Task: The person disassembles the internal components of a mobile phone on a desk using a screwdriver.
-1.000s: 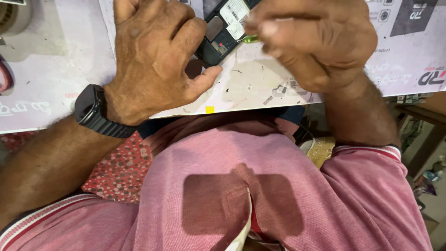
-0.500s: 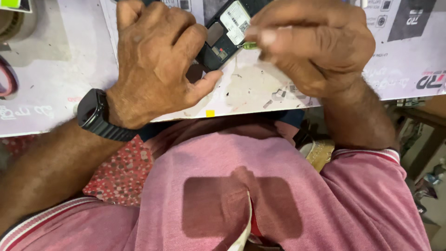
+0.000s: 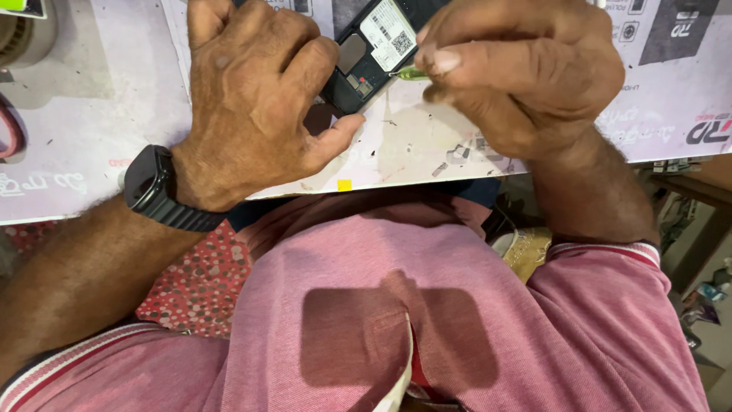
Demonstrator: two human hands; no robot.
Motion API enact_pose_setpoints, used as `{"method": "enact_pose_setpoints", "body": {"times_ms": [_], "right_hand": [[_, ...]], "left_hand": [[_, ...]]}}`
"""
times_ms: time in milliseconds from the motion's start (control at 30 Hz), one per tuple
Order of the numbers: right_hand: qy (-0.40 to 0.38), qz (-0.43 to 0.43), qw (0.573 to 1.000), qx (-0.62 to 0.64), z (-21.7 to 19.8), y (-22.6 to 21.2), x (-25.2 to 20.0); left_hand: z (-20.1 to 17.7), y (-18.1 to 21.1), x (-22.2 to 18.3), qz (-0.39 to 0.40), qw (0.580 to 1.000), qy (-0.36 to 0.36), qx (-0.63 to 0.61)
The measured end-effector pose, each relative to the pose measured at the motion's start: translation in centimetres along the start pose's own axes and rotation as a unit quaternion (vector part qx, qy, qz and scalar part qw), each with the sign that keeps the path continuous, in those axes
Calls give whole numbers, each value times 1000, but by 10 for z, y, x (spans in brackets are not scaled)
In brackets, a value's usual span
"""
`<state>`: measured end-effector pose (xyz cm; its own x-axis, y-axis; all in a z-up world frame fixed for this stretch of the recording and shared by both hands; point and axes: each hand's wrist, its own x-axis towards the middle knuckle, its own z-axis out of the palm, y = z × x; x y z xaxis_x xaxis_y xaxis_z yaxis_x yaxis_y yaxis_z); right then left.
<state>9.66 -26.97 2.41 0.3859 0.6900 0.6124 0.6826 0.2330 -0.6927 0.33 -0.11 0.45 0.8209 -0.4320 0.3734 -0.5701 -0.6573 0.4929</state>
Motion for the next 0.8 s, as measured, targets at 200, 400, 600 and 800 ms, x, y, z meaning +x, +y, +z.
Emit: {"method": "enact_pose_setpoints", "body": {"times_ms": [200,400,600,800], "right_hand": [[-12,-4,1000,-3,-1,0,3],[-14,-13,1000,-13,0,-1,5],[0,-26,999,-28,1,-2,12],[6,-50,996,-71,2,-2,22]], "left_hand": [[0,0,0,3,1000,2,3],[1,-1,-1,4,1000,8,3],[0,0,1,5,1000,6,4],[0,0,0,3,1000,6,5]]}}
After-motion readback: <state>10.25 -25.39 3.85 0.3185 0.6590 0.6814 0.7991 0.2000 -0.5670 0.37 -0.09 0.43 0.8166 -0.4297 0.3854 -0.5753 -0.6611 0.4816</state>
